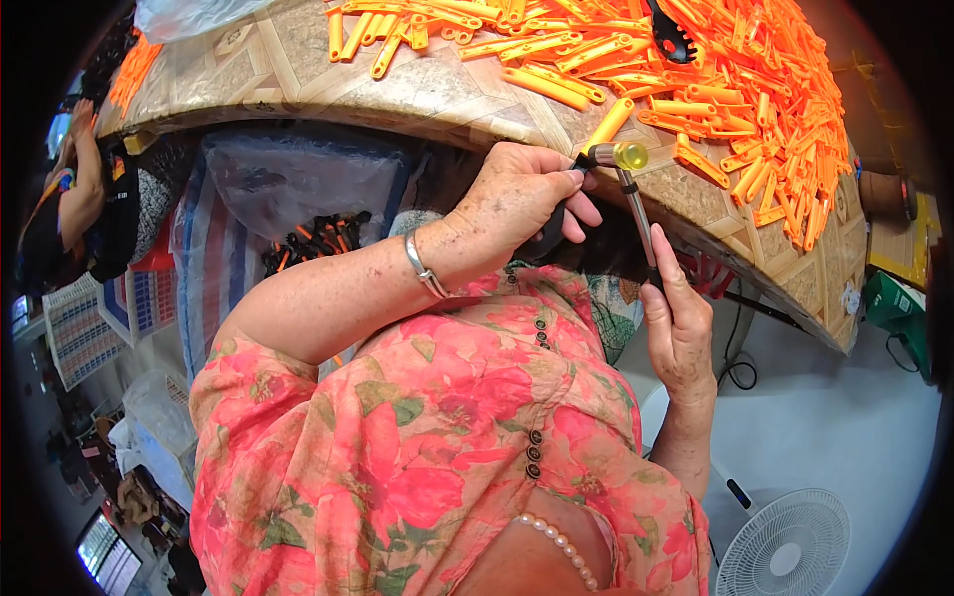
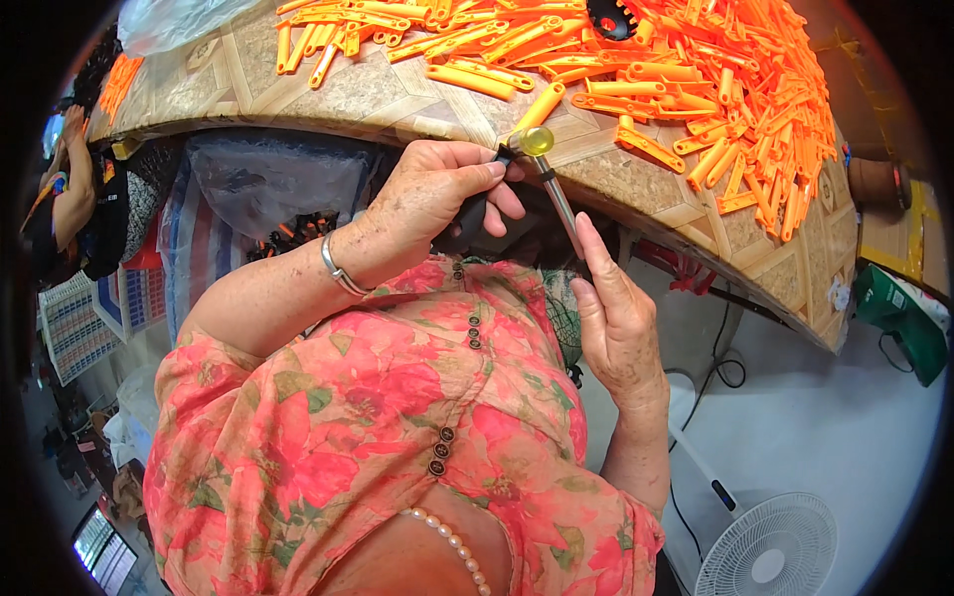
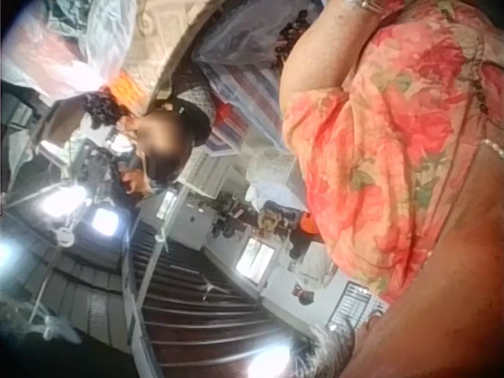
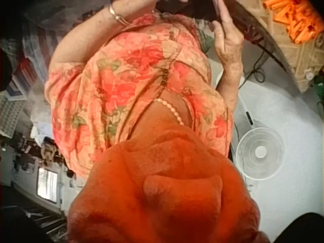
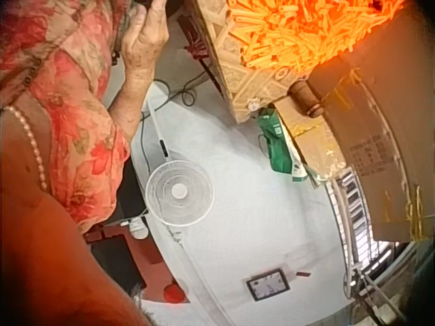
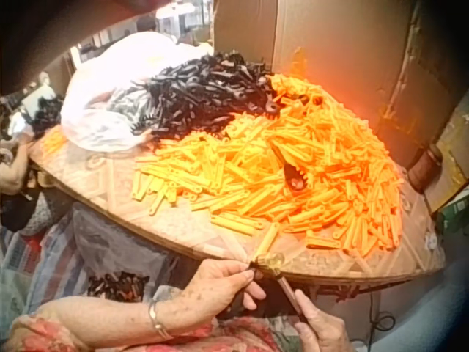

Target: The person assembles small orange plastic tubes into black plastic holders using a hammer. They repeatedly pick up a tube, insert it into a holder, and strike it with a hammer to secure it, then place the finished unit on the table.

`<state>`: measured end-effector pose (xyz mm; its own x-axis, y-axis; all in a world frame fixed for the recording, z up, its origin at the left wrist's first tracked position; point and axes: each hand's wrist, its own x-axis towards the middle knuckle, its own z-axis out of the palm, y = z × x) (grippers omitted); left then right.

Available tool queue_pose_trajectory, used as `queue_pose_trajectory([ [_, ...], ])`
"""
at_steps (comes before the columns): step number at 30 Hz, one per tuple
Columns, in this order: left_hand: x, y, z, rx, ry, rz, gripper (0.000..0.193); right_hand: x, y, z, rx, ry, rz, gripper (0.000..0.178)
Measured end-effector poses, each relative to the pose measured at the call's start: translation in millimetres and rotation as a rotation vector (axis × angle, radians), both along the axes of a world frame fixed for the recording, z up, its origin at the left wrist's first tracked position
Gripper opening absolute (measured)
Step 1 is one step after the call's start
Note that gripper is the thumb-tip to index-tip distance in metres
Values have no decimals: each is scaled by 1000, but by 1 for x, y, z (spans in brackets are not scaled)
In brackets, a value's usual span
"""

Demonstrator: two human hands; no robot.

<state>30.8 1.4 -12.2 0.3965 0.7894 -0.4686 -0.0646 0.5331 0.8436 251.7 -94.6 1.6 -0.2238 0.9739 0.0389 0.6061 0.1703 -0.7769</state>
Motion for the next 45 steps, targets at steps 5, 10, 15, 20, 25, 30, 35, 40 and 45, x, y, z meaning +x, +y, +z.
queue_pose_trajectory([
  [5,0,0,3,-33,-5,13,24,1,-4,7,76,29,-45,54],
  [10,2,0,4,-29,22,14,24,-2,-3,3,-90,37,-69,56],
  [15,2,0,5,-29,45,3,24,-5,0,5,30,-9,-55,54],
  [20,2,0,6,-19,51,-6,23,-11,6,8,99,-94,52,57],
  [25,2,-1,4,-30,38,14,24,-8,12,20,227,-63,11,57],
  [30,2,0,6,-30,41,-12,24,-4,13,9,-71,-101,15,54],
  [35,2,0,4,-27,32,0,25,-6,12,16,58,-66,-42,57],
  [40,2,0,5,-35,30,13,24,-7,19,10,69,-138,-10,54],
  [45,-8,-4,3,91,-1,-41,27,4,8,8,48,93,-241,51],
])
